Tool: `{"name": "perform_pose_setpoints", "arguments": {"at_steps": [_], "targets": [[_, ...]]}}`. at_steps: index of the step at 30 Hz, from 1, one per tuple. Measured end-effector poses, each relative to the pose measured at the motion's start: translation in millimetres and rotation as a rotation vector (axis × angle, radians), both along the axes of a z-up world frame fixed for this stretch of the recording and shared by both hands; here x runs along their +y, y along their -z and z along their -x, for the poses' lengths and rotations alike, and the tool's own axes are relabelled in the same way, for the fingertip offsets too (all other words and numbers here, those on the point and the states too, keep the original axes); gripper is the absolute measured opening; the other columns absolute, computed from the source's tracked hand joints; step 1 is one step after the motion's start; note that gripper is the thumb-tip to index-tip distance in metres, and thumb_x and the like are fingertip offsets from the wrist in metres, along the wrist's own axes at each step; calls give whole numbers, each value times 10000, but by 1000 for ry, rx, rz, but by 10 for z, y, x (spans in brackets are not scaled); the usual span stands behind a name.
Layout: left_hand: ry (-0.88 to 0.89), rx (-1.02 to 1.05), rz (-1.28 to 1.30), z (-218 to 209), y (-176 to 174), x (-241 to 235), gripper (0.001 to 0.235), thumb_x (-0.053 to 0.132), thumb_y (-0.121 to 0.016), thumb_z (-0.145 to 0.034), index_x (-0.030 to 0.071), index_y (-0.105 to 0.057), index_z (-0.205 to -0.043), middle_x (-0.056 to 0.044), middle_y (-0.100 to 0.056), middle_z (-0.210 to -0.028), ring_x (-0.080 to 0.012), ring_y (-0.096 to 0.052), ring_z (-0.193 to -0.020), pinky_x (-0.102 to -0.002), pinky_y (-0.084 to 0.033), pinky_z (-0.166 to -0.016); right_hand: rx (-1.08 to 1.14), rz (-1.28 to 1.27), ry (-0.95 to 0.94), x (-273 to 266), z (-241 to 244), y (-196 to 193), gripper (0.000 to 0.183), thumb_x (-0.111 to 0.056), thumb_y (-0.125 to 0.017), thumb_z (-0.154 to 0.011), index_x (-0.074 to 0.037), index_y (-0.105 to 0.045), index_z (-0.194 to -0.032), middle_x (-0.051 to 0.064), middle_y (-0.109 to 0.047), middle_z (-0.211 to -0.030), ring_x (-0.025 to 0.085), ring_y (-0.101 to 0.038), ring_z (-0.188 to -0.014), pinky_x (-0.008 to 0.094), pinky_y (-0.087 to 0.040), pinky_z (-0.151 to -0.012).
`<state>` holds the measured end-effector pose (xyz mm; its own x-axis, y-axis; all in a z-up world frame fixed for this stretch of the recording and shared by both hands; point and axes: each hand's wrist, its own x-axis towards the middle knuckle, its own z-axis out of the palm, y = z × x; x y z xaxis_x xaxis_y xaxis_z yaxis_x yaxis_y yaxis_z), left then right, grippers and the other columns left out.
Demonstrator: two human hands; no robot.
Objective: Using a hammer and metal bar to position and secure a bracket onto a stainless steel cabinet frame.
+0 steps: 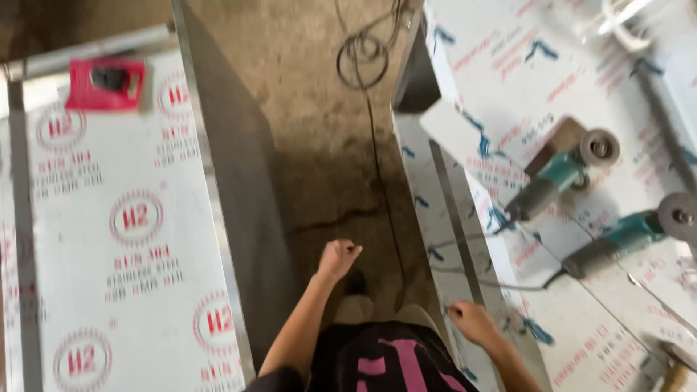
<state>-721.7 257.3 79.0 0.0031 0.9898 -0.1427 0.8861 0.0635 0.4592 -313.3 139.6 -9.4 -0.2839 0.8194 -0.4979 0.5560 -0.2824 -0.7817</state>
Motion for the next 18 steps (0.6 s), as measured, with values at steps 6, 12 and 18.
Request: {"name": "perform_pose_setpoints", "arguments": {"at_steps": [6,12,18], "targets": [[-168,61,156,-13,-1188,728,393,358,-668,-1010,-8,-750,-894,-205,-733,-885,-366,-710,-784,-447,-574,-706,-285,-41,-186,831,479,-88,310,-334,-678,-959,-31,-742,-948,188,-715,-965,330,-693,-925,435,-541,-860],[-47,-168,-156,321,-1042,1940,207,168,-646,-923,46,-769,-1035,-174,-754,-988,-331,-742,-830,-406,-609,-713,-48,-87,23,2172,1248,-737,298,-263,-716,-850,-116,-743,-1108,146,-740,-1100,333,-709,-1037,415,-561,-894],[-24,9,61,670,-1293,3991,237,245,-646,-970,74,-758,-1090,-169,-729,-824,-303,-697,-645,-423,-564,-634,13,-43,-43,3784,2060,-752,353,-242,-738,-878,-40,-672,-1160,200,-681,-1157,364,-668,-1072,440,-543,-892]]}}
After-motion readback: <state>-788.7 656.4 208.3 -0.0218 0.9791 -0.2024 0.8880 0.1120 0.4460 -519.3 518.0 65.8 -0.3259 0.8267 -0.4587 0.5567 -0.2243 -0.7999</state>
